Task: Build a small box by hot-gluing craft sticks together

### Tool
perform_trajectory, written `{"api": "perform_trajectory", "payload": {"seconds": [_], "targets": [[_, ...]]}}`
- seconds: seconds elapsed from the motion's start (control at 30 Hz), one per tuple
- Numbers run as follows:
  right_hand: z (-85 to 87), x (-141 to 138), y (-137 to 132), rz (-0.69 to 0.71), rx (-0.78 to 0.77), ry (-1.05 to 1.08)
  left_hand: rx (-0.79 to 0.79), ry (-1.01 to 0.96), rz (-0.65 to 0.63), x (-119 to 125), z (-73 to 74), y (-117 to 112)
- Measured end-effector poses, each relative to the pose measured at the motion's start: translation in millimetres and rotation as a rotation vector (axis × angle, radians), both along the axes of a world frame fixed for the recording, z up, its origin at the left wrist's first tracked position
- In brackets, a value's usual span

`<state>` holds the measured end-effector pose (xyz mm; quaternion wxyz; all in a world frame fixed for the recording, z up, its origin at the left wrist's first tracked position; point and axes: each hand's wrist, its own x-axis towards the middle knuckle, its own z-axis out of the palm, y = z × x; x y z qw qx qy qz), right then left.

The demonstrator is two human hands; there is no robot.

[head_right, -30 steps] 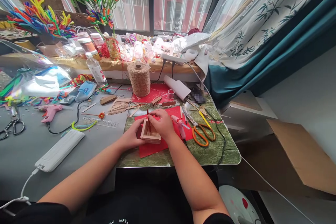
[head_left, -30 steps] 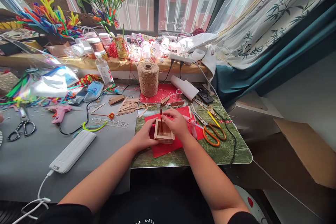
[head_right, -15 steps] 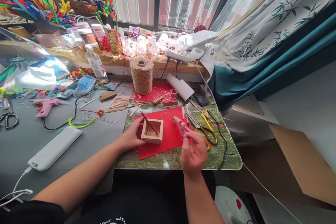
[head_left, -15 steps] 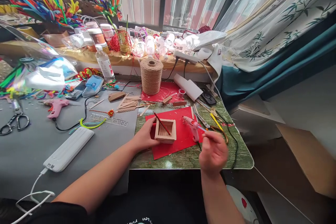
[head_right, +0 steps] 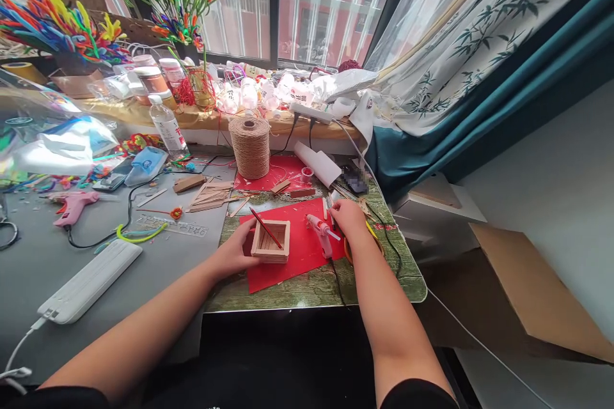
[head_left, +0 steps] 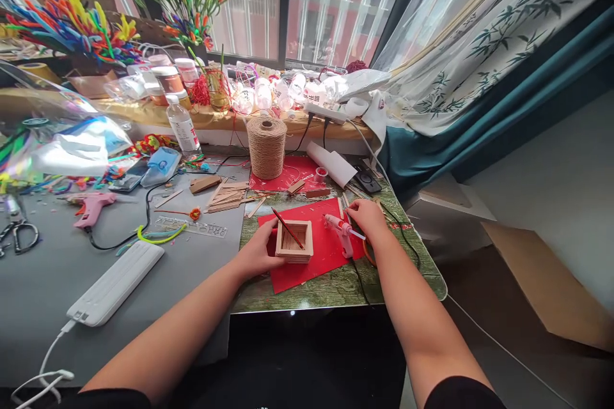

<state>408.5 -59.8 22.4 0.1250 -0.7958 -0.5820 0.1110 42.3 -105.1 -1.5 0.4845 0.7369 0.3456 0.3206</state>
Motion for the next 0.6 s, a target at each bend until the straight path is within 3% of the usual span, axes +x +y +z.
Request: {"api": "perform_trajectory", "payload": {"seconds": [0.17,0.37,0.6], "targets": [[2.7,1.5,-0.4,-0.034,-0.048,-0.035,0.011,0.013,0.019,-1.5,-1.3,0.4],[5.4,-3.9,-13.3,-0.025,-0.243,-0.142,-0.009,0.013,0.018,-2.0,-1.6,0.9],[5.3,-10.4,-25.0,-0.057,-0.143,0.003,0.0,0.001,-0.003,-0.5,4.8,-0.6]]}}
